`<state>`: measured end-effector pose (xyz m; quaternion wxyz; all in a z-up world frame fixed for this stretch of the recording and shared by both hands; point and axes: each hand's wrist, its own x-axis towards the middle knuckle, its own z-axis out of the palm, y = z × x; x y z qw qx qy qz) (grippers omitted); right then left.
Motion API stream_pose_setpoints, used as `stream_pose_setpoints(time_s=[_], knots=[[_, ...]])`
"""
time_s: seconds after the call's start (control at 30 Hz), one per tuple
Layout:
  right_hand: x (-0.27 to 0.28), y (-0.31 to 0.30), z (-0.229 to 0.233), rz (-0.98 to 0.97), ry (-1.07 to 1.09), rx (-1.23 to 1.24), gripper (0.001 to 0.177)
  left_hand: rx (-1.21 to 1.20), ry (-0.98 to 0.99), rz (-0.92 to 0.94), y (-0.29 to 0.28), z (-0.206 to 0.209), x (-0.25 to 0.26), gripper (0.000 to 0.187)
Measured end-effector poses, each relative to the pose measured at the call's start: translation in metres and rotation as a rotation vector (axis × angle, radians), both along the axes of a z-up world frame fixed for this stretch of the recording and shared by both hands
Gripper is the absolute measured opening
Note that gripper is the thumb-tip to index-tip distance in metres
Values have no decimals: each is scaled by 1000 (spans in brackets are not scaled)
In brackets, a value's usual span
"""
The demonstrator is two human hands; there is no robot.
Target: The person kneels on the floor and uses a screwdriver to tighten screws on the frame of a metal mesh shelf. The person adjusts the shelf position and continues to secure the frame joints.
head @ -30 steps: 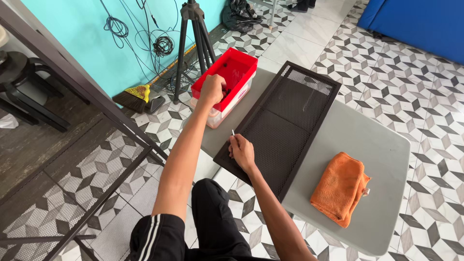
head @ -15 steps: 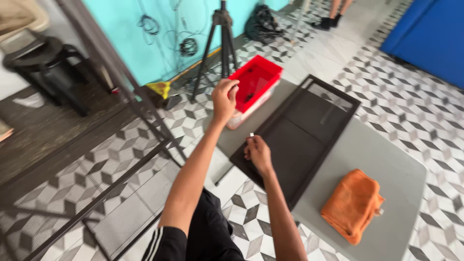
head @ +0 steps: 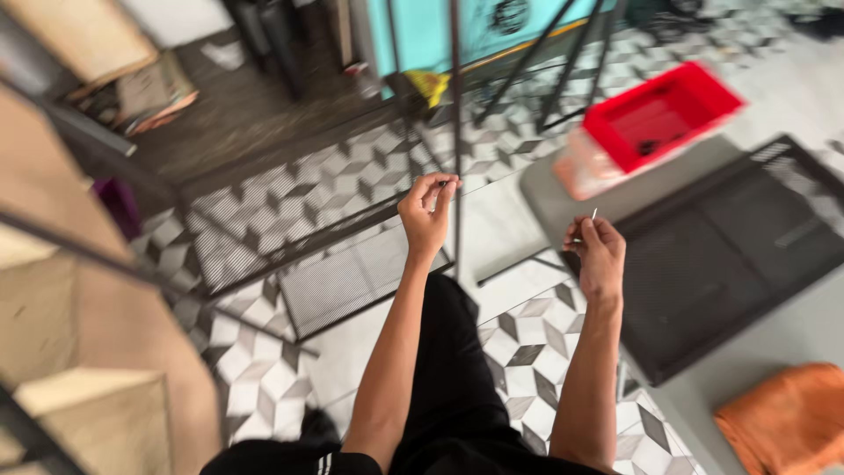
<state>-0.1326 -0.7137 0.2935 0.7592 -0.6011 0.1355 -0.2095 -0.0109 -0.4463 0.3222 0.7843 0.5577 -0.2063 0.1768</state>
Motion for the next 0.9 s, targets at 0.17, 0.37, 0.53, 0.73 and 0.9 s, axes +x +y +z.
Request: stream_pose_setpoints(time_s=[0.17,0.37,0.53,0.73,0.9], knots=[[32,99,5,220,-25,186,9,-71,52,161,95,-16,-27,13],[55,235,-10,480,40,95,14,-108,119,426,214,-60,-63,14],[47,346,-28,646,258,37,23,-218,147,677,319,-116,-94,20],[47,441,-63,789,343,140,40,-79,274,858,420,-161,-116,16],[66,491,-100,823,480,191,29,149,393,841,463,-181,-102,25]])
